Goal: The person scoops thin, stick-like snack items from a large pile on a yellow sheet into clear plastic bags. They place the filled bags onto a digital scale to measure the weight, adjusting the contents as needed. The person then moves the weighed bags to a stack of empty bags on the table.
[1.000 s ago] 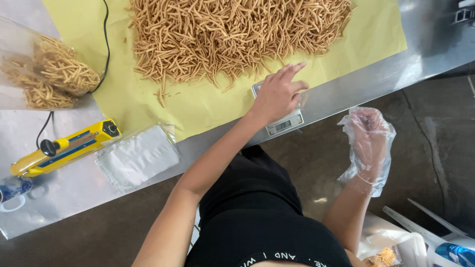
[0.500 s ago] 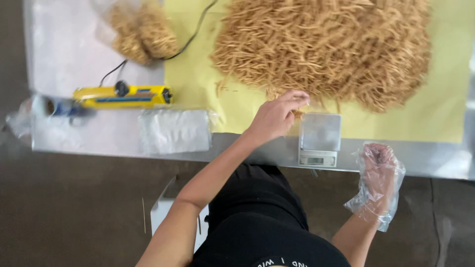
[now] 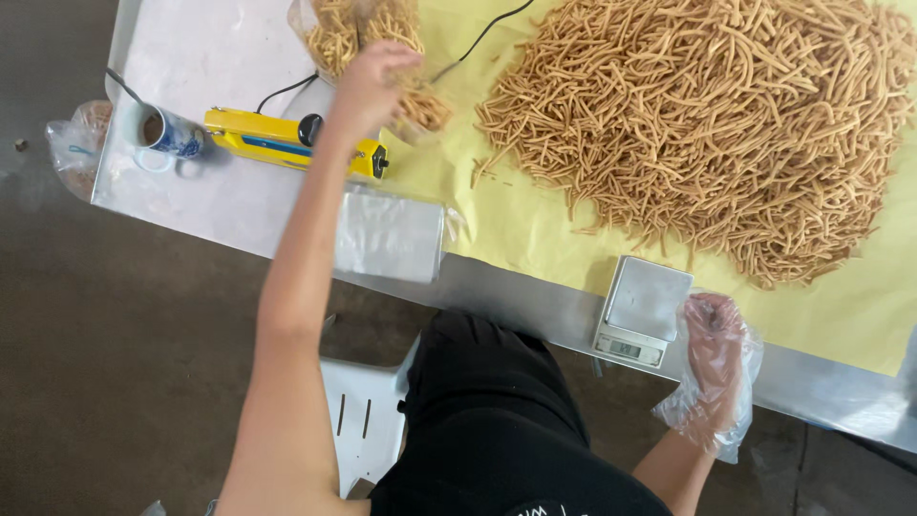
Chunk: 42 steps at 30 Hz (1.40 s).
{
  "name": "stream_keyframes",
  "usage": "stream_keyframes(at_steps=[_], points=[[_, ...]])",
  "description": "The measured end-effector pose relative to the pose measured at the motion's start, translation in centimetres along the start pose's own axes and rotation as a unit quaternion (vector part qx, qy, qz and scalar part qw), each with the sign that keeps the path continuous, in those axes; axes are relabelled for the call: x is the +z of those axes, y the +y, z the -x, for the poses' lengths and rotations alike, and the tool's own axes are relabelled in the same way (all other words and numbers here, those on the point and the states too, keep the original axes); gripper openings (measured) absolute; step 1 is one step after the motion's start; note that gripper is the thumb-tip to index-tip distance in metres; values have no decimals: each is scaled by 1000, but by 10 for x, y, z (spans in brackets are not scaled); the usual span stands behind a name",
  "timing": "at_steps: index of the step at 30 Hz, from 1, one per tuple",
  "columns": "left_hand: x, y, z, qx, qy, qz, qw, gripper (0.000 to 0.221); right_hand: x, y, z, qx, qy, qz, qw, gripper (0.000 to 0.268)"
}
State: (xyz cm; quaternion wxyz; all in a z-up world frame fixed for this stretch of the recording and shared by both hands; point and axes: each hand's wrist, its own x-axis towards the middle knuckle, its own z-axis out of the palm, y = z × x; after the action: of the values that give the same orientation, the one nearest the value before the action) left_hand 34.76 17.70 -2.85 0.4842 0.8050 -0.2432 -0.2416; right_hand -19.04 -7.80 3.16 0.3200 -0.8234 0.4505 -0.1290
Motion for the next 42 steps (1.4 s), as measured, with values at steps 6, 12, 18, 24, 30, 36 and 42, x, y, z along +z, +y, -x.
stream_keyframes(at_steps=[6,12,18,24,30,36,42], points=[[-64,-81,-60,72,84,-202,973,47,1,-34,3,38,-29,44,998,21],[-70,-39,-32,188,239,-255,918,28,11,-17,4,47,-34,23,998,22],[121,-90,72,-19,-114,-342,932,23,21,-8,-10,16,-65,73,995,22],[179,-162,141,-119,-114,-431,887,37,27,-18,-21,-26,-79,29,996,23],[190,-194,159,-115,-100,-355,922,32,25,-30,-26,-39,-88,89,991,24],[171,-228,164,-128,-37,-160,978,13,26,-5,-28,-46,-91,90,991,24],[124,-224,172,-68,49,-189,978,16,22,54,-47,102,-135,-28,985,31]])
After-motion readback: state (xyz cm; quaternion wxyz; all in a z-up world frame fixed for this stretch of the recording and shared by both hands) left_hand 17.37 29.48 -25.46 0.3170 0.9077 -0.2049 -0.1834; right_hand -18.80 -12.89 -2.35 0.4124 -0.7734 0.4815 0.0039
